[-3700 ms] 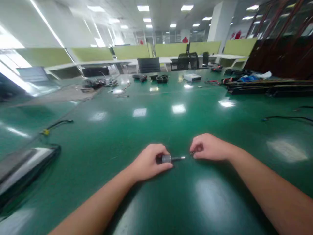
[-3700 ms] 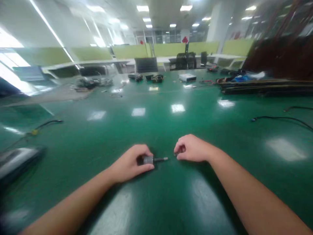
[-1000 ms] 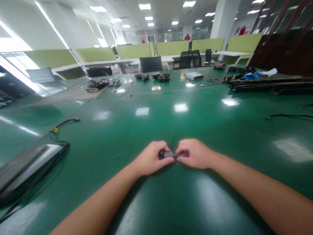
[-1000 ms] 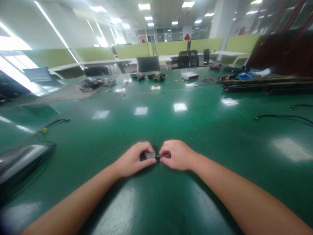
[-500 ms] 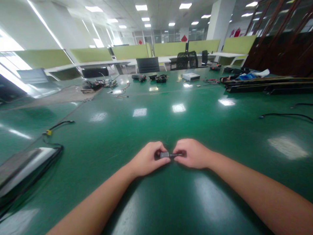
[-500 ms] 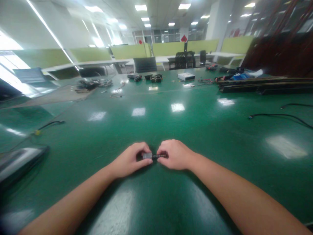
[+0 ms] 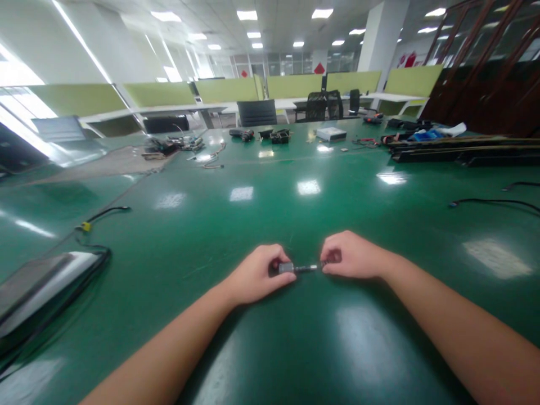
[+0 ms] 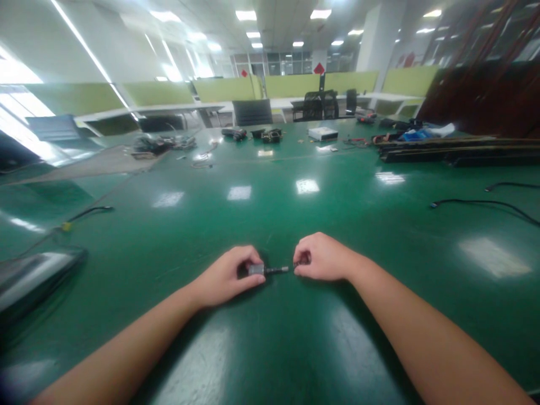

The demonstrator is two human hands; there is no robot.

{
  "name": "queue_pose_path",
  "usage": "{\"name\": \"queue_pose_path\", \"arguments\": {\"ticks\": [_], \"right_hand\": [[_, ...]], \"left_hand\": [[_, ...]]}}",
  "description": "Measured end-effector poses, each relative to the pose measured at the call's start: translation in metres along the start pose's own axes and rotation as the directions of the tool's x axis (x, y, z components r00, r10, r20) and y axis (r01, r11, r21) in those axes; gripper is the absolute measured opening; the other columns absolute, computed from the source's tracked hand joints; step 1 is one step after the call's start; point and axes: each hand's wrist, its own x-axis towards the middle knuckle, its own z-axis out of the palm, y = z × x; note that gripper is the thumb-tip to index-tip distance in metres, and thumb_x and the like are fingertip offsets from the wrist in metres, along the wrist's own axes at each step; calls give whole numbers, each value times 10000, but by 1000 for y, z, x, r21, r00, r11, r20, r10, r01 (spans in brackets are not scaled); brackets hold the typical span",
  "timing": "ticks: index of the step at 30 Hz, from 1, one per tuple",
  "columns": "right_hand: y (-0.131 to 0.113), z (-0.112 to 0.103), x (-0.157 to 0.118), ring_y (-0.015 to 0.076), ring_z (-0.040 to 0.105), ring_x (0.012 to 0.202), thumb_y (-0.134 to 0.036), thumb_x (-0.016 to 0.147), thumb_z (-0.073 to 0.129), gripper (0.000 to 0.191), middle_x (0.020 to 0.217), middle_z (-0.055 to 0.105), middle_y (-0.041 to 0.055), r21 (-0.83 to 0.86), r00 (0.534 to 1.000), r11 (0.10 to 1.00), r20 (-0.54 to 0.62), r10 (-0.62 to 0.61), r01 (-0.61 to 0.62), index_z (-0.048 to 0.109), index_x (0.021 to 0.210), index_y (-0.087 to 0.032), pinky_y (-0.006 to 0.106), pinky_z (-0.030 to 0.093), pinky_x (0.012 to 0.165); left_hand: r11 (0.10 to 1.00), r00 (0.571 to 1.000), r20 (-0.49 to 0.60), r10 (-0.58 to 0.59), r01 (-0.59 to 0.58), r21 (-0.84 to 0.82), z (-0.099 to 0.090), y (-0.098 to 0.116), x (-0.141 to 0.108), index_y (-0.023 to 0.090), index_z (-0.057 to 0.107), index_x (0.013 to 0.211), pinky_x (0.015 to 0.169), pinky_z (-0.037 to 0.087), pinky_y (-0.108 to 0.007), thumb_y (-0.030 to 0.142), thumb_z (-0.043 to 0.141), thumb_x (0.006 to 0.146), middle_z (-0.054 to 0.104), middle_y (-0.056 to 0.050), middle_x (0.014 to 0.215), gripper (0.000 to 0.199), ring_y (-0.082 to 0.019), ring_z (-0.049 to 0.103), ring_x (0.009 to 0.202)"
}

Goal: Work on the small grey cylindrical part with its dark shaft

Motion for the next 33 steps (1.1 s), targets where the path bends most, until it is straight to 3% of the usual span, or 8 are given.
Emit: {"name": "queue_pose_path", "arguments": {"ticks": [3, 11, 20, 27, 33], "right_hand": [[4, -4, -1, 124, 608, 659, -235, 749, 756, 95, 753, 680, 4, 32, 999, 998, 4, 46, -46, 747, 820, -172, 234, 457, 604], [-2, 1, -1, 123, 607, 681, -257, 766, 760, 101, 767, 679, 2, 49, 999, 998, 26, 28, -29, 767, 834, -181, 235, 443, 620], [-28, 35, 20, 138, 602, 748, -256, 805, 738, 93, 818, 690, 13, 23, 994, 998, -89, -63, 65, 767, 870, -196, 249, 407, 672], [-29, 37, 18, 152, 625, 800, -207, 828, 700, 124, 871, 708, 24, 39, 992, 995, -88, -91, 95, 766, 933, -198, 261, 431, 733], [-28, 38, 17, 152, 624, 789, -216, 836, 688, 129, 864, 704, 27, 13, 991, 995, -85, -100, 102, 765, 938, -202, 262, 429, 725]], "left_hand": [[1000, 1000, 2, -1, 1, 1, 0, 0, 0, 180, 636, 907, 718, 429, -280, 387, 703, 874, 660, -21, 874, 220, -171, 578, 784], [1000, 1000, 5, 1, -1, 3, 0, 2, 1, 181, 644, 910, 721, 415, -275, 402, 689, 884, 660, -19, 874, 227, -168, 578, 781], [1000, 999, -41, 7, -7, 2, 2, 3, 0, 183, 621, 913, 698, 413, -272, 322, 749, 804, 634, -7, 841, 218, -168, 576, 770], [999, 999, -39, -14, 16, 30, 2, 6, -2, 192, 635, 965, 712, 425, -285, 339, 805, 738, 640, -5, 857, 319, -175, 579, 784], [1000, 1000, -26, -13, 13, 5, 0, 6, -3, 194, 653, 959, 726, 429, -284, 359, 705, 853, 653, -10, 860, 203, -167, 580, 787]]}}
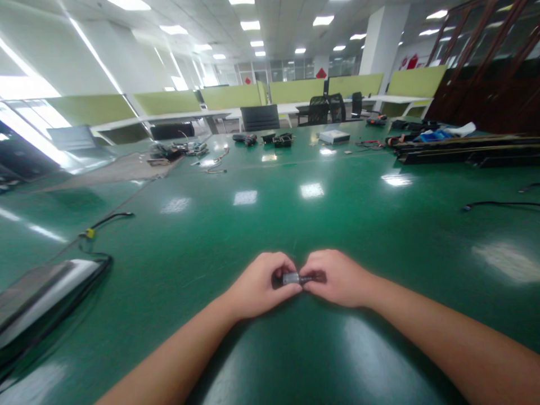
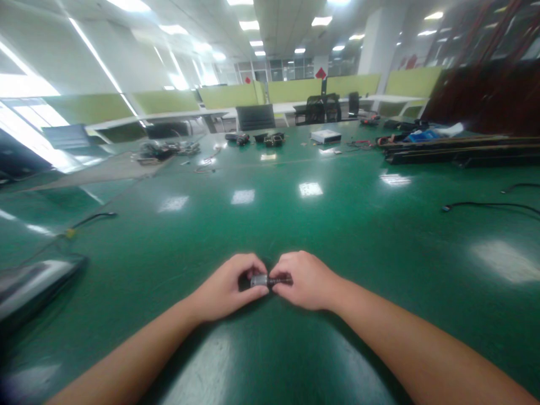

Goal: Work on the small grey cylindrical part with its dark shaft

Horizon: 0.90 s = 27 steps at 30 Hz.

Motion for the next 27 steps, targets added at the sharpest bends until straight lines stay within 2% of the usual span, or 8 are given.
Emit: {"name": "queue_pose_path", "arguments": {"ticks": [5, 13, 27], "right_hand": [[-2, 1, 0, 155, 617, 785, -217, 839, 681, 111, 849, 702, 28, -10, 1000, 1000, -16, -21, 21, 760, 914, -195, 271, 424, 734], [2, 2, -1, 132, 565, 696, -217, 808, 700, 67, 752, 660, 7, -23, 998, 999, -55, -41, 40, 749, 844, -189, 256, 386, 664], [4, -1, -2, 121, 554, 656, -172, 765, 685, 52, 722, 634, -3, 7, 1000, 1000, -21, -15, 15, 719, 805, -176, 238, 380, 621]], "left_hand": [[1000, 1000, -22, -4, 4, 17, 2, -2, -1, 187, 638, 911, 729, 423, -288, 373, 709, 853, 645, -13, 846, 208, -174, 576, 787], [1000, 1000, -12, 4, -4, 16, 0, -1, -2, 186, 629, 905, 729, 417, -294, 379, 705, 858, 637, -16, 849, 213, -178, 572, 790], [999, 999, -13, -30, 30, 14, 0, 0, -2, 190, 628, 897, 733, 424, -298, 375, 715, 836, 640, -25, 853, 214, -189, 570, 797]]}}
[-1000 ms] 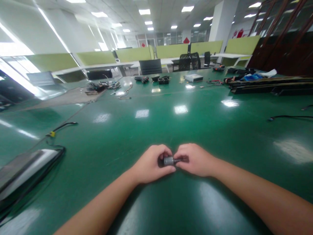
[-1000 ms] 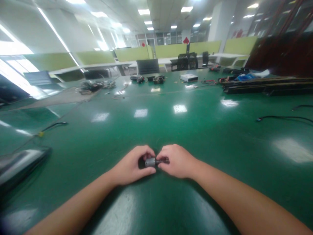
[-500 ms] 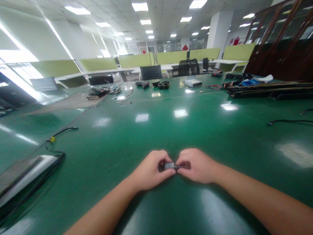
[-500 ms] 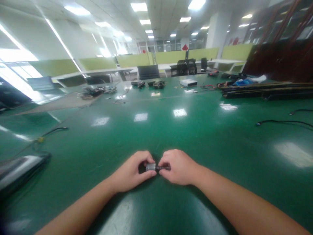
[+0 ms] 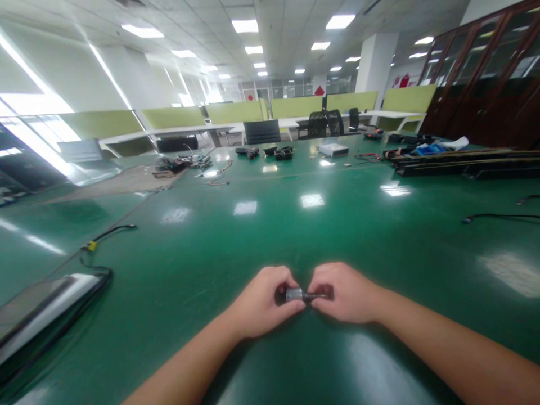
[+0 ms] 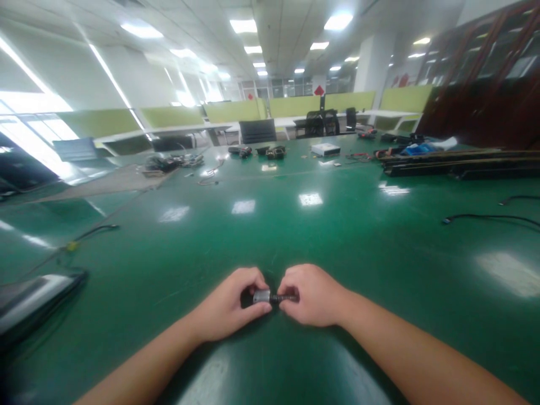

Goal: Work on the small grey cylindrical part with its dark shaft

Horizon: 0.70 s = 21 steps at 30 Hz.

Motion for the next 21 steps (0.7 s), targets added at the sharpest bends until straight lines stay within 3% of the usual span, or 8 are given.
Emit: {"name": "queue_pose_path", "arguments": {"ticks": [12, 21], "right_hand": [[5, 7, 3, 121, 537, 639, -222, 760, 705, 40, 692, 620, -16, 5, 999, 999, -22, -31, 31, 688, 759, -186, 253, 360, 633], [8, 9, 3, 129, 552, 657, -261, 776, 717, 64, 709, 638, -13, 5, 1000, 1000, -21, -16, 16, 708, 779, -198, 260, 369, 645]], "left_hand": [[999, 999, 17, 50, -50, 3, -1, 0, 1, 183, 624, 892, 699, 396, -285, 332, 706, 845, 632, -16, 812, 176, -176, 561, 759], [1000, 1000, 14, -23, 23, 8, 0, -1, -2, 189, 622, 903, 737, 415, -306, 343, 719, 824, 630, -30, 864, 199, -197, 557, 818]]}}
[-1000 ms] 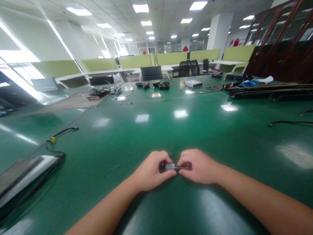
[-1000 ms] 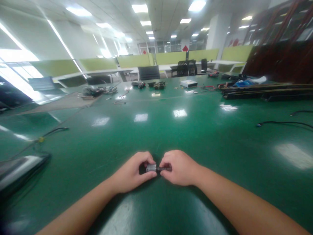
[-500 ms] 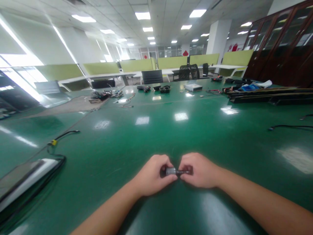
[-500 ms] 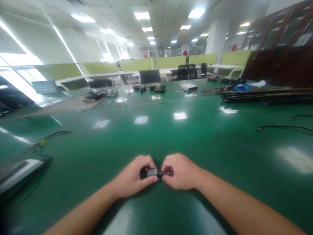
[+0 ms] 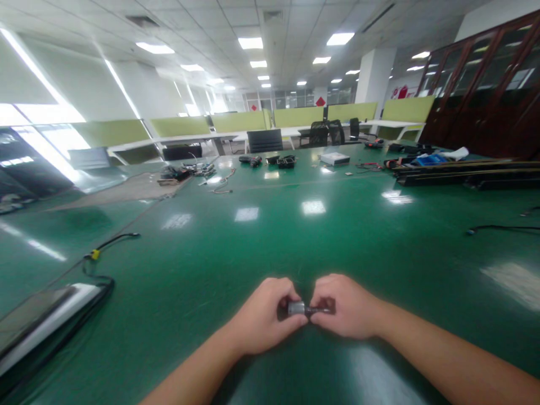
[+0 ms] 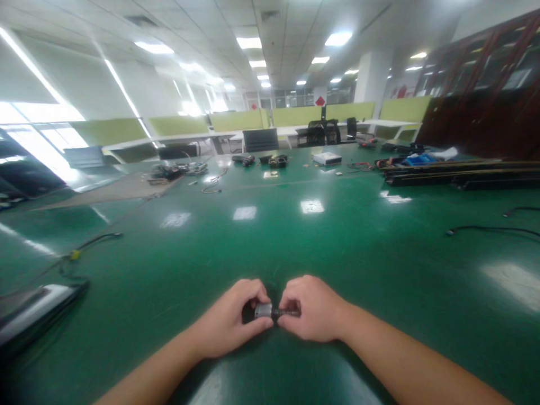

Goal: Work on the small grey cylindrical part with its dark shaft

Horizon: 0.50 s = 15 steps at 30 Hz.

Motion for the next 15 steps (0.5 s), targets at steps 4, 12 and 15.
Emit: {"name": "queue_pose_path", "arguments": {"ticks": [4, 12, 15], "right_hand": [[3, 0, 0, 129, 555, 665, -252, 766, 719, 57, 707, 627, -14, -6, 1000, 1000, -3, -6, 6, 705, 771, -197, 255, 371, 641], [-1, -9, -3, 116, 533, 641, -243, 758, 725, 70, 687, 604, -17, -23, 999, 1000, 25, 22, -21, 696, 752, -180, 243, 361, 617], [-1, -12, -4, 113, 528, 638, -232, 753, 725, 61, 692, 600, -17, -33, 998, 999, 41, 38, -36, 697, 751, -177, 239, 359, 607]], "left_hand": [[999, 999, 7, -38, 38, 0, 1, 0, 0, 190, 624, 900, 736, 421, -304, 331, 734, 805, 629, -31, 875, 203, -202, 558, 832], [999, 999, 5, -41, 41, 0, 1, 0, 0, 194, 628, 894, 738, 422, -305, 342, 747, 798, 620, -26, 861, 213, -201, 550, 824], [999, 999, 14, -52, 52, -6, 1, 1, 0, 192, 630, 898, 745, 423, -306, 331, 751, 795, 623, -26, 866, 212, -201, 553, 830]]}}
